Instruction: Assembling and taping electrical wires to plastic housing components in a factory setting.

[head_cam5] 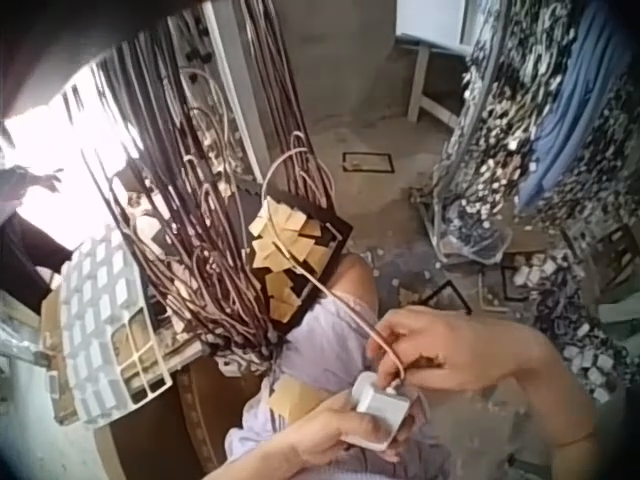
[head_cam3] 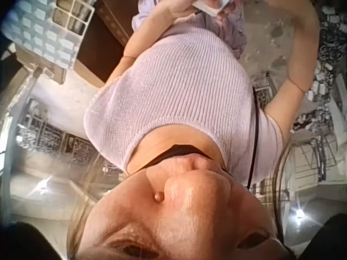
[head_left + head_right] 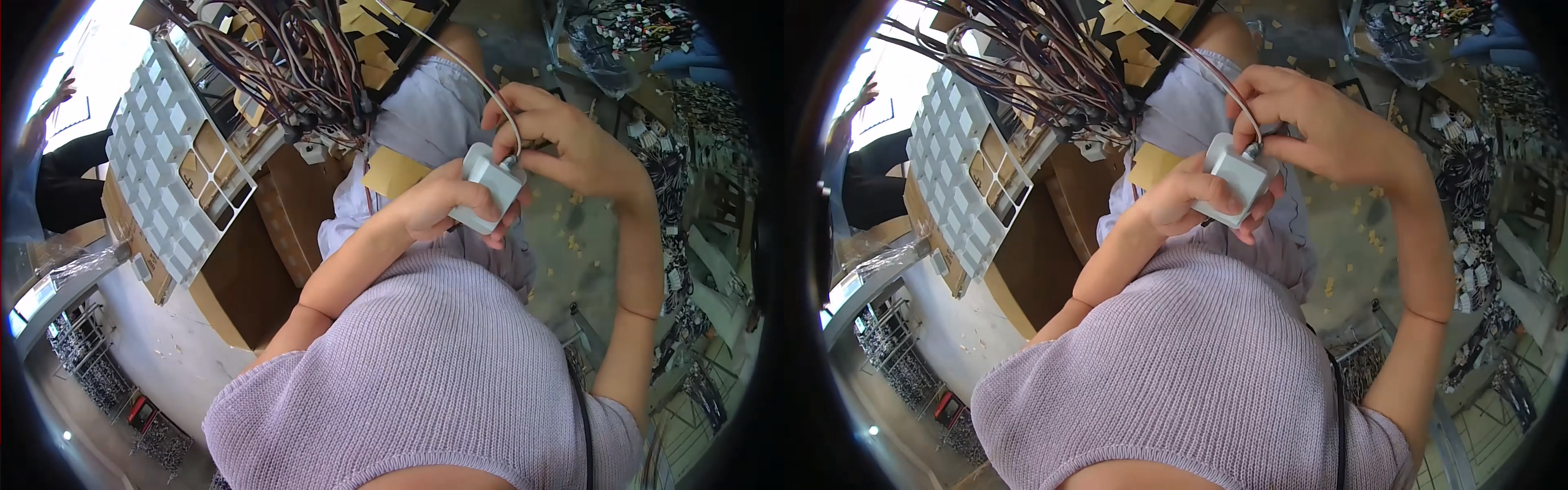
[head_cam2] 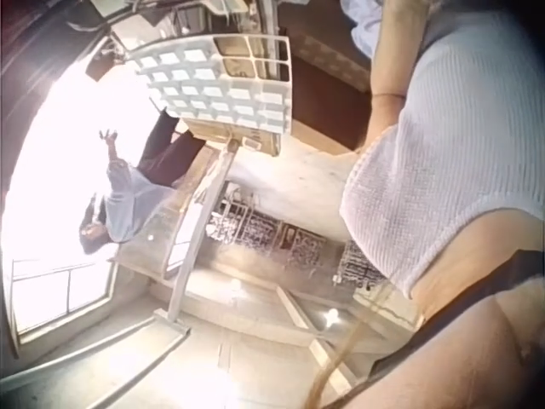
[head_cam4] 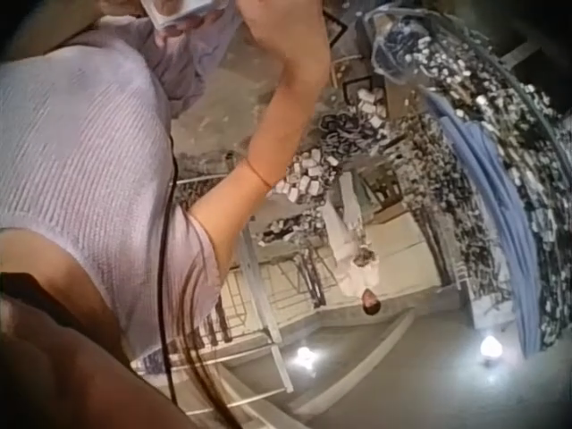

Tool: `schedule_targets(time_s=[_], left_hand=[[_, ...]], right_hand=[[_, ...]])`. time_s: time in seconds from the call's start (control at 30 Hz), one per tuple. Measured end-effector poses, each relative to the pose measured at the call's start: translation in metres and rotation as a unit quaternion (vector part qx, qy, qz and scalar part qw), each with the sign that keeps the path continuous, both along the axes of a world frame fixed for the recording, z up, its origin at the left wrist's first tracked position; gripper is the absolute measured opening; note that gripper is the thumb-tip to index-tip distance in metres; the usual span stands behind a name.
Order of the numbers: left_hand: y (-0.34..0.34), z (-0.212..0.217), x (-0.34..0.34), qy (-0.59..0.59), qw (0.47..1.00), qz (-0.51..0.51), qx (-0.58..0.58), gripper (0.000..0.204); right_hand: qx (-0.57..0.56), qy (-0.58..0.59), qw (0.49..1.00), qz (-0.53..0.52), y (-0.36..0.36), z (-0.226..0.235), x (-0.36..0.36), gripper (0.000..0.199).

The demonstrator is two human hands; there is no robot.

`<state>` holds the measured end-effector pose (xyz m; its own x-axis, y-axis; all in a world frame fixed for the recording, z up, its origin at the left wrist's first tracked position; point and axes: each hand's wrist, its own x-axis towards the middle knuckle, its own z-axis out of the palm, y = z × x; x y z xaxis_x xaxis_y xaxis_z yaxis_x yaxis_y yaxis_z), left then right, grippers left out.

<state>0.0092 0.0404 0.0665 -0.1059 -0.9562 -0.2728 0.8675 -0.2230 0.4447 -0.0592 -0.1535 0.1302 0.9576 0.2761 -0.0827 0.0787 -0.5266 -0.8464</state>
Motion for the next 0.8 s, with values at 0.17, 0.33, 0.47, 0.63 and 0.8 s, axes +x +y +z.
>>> schedule_targets(time_s=[0.17,0.33,0.47,0.63,0.8], left_hand=[[-0.005,0.006,0.011,-0.052,0.998,0.039,0.008,0.039],[-0.001,0.017,0.025,-0.168,0.98,0.101,0.039,0.042],[0.0,0.011,0.046,-0.043,0.997,0.04,-0.045,0.056],[0.001,0.006,0.066,0.04,0.987,-0.01,-0.153,0.06],[-0.011,0.007,0.081,0.065,0.973,-0.045,-0.217,0.062]], right_hand=[[-0.036,0.007,0.999,-0.013,-0.003,0.008,0.014,0.013],[0.074,0.147,0.984,-0.071,0.002,0.02,0.034,0.02],[0.013,0.104,0.994,-0.029,-0.002,0.018,0.06,0.023],[0.001,0.059,0.998,0.031,0.001,0.04,0.081,0.018],[-0.005,0.111,0.994,0.016,0.004,0.065,0.089,0.014]])
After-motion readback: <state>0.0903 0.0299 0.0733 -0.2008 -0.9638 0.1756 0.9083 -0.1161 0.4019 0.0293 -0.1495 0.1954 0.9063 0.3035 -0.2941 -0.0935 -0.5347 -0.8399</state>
